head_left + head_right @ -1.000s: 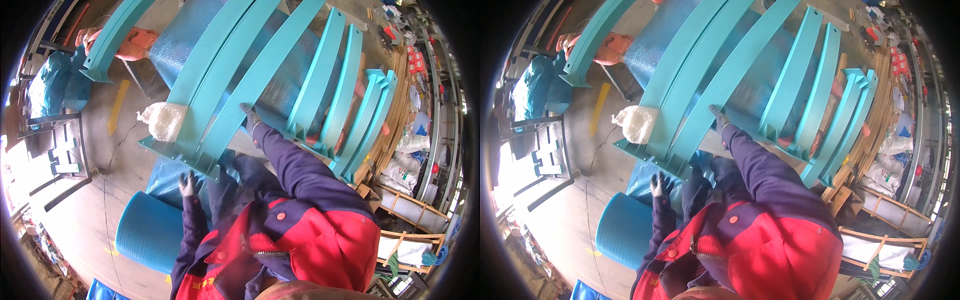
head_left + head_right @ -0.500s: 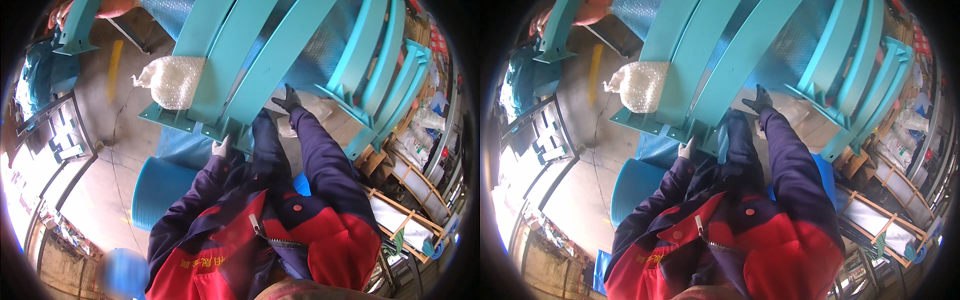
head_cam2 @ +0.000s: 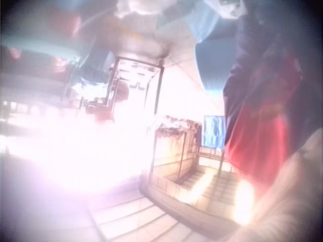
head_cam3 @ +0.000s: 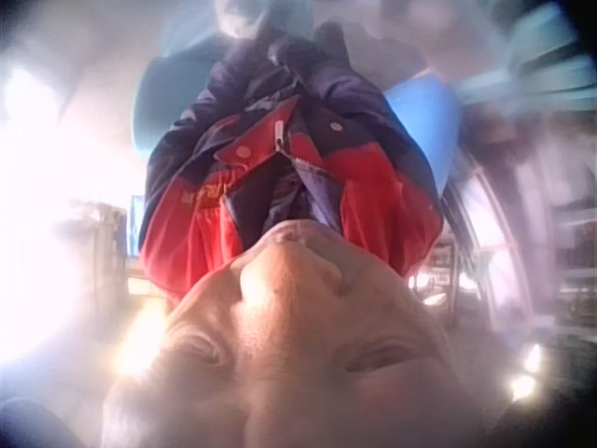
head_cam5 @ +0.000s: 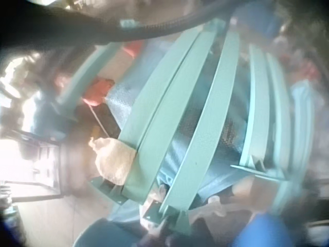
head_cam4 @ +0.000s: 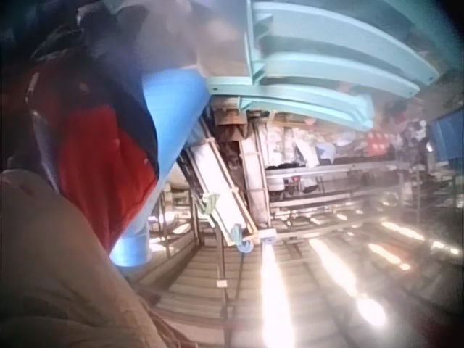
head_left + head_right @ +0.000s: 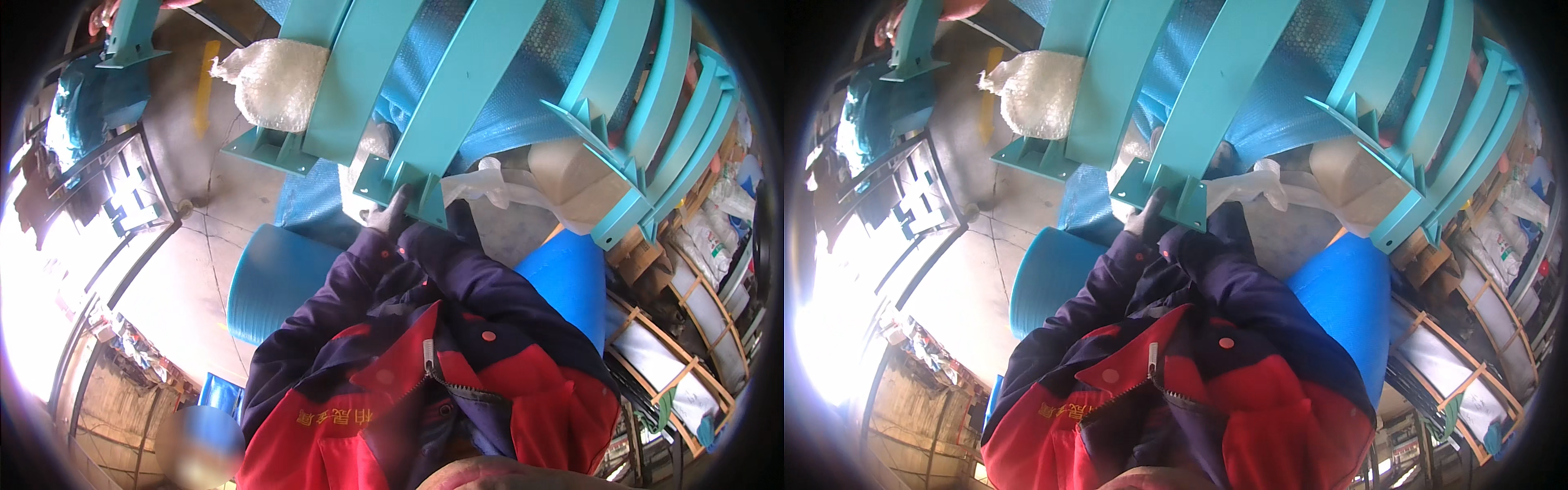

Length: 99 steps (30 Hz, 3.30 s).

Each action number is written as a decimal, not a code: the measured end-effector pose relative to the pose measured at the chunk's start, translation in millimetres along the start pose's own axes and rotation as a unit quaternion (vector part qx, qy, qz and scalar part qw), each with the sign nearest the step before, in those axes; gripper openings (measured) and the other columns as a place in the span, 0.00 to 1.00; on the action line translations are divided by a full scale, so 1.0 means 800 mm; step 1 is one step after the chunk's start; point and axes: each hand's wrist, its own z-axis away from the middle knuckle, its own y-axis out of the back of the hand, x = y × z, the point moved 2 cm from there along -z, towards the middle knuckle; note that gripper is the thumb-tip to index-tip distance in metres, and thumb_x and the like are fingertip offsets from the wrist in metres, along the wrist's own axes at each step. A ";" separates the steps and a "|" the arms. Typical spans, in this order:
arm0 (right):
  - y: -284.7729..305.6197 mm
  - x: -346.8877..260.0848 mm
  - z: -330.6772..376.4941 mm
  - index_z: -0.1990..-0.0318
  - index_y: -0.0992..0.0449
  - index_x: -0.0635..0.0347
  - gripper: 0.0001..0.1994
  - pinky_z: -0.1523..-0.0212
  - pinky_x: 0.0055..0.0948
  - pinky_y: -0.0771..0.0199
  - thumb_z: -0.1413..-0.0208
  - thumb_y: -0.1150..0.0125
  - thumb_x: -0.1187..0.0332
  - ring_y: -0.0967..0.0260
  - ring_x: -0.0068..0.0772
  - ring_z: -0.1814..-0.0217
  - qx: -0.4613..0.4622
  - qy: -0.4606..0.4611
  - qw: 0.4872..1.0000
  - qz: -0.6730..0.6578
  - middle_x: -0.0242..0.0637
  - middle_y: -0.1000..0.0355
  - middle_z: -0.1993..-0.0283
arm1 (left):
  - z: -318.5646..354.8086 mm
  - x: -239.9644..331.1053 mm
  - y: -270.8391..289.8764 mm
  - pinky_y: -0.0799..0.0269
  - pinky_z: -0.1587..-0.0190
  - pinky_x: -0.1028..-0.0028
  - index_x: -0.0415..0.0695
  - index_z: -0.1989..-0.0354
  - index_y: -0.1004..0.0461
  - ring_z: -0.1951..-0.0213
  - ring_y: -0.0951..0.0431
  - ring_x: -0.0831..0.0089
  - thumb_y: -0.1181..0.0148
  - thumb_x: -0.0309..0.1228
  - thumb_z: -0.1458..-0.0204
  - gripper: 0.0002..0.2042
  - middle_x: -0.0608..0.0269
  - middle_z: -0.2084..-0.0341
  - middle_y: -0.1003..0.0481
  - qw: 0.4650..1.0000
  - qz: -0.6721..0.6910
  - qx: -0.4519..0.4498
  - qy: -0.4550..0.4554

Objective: The person wraps teal metal frames with bubble wrap in a workshop. They pick up each frame, cover it with bubble wrap, and place it back on the work surface, repeating this process for multiple frames.

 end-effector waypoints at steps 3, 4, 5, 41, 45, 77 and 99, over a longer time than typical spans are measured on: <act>-0.041 -0.072 -0.011 0.38 0.36 0.68 0.36 0.44 0.33 0.31 0.46 0.34 0.49 0.32 0.33 0.43 0.003 0.038 0.992 -0.121 0.44 0.30 0.45 | 0.039 0.027 0.033 0.25 0.53 0.72 0.37 0.42 0.30 0.56 0.21 0.71 0.34 0.34 0.43 0.23 0.58 0.56 0.22 0.981 -0.128 0.011 -0.149; -0.047 -0.095 -0.010 0.39 0.36 0.68 0.36 0.45 0.32 0.30 0.45 0.34 0.50 0.31 0.32 0.44 -0.005 0.054 0.986 -0.159 0.44 0.29 0.46 | 0.049 0.032 0.051 0.25 0.51 0.72 0.37 0.42 0.30 0.56 0.21 0.73 0.35 0.27 0.43 0.21 0.56 0.56 0.21 0.966 -0.133 0.046 -0.217; -0.052 -0.116 -0.004 0.39 0.36 0.69 0.35 0.46 0.31 0.29 0.45 0.34 0.50 0.31 0.31 0.45 -0.039 0.084 0.971 -0.222 0.44 0.28 0.47 | 0.060 0.038 0.080 0.25 0.50 0.72 0.38 0.37 0.36 0.55 0.22 0.71 0.32 0.26 0.46 0.28 0.55 0.55 0.23 0.951 -0.160 0.096 -0.247; 0.112 -0.083 0.110 0.48 0.30 0.61 0.15 0.55 0.45 0.16 0.42 0.46 0.71 0.23 0.45 0.56 0.242 0.091 0.589 -0.765 0.44 0.27 0.52 | 0.034 0.171 0.034 0.27 0.51 0.57 0.49 0.47 0.25 0.54 0.22 0.47 0.53 0.46 0.36 0.19 0.49 0.56 0.22 0.630 -0.657 -0.129 -0.393; 0.118 -0.080 0.119 0.47 0.31 0.62 0.16 0.56 0.45 0.15 0.43 0.46 0.71 0.24 0.45 0.53 0.245 0.108 0.595 -0.758 0.44 0.28 0.49 | 0.039 0.172 0.039 0.27 0.49 0.56 0.51 0.48 0.25 0.51 0.24 0.46 0.54 0.45 0.36 0.17 0.51 0.52 0.23 0.618 -0.693 -0.095 -0.358; 0.076 -0.215 0.155 0.52 0.28 0.64 0.22 0.54 0.31 0.25 0.50 0.26 0.63 0.24 0.35 0.56 0.379 0.191 0.885 -0.194 0.43 0.23 0.57 | -0.074 0.514 0.112 0.24 0.63 0.68 0.42 0.53 0.23 0.66 0.21 0.66 0.46 0.34 0.38 0.12 0.57 0.66 0.20 0.895 -0.240 -0.005 -0.376; 0.021 -0.394 0.258 0.38 0.32 0.66 0.26 0.41 0.27 0.33 0.40 0.35 0.64 0.32 0.25 0.44 0.158 0.459 0.833 -0.265 0.34 0.29 0.44 | 0.064 0.188 0.134 0.26 0.46 0.66 0.44 0.34 0.38 0.45 0.27 0.66 0.37 0.19 0.45 0.30 0.57 0.41 0.31 0.957 0.049 -0.205 -0.199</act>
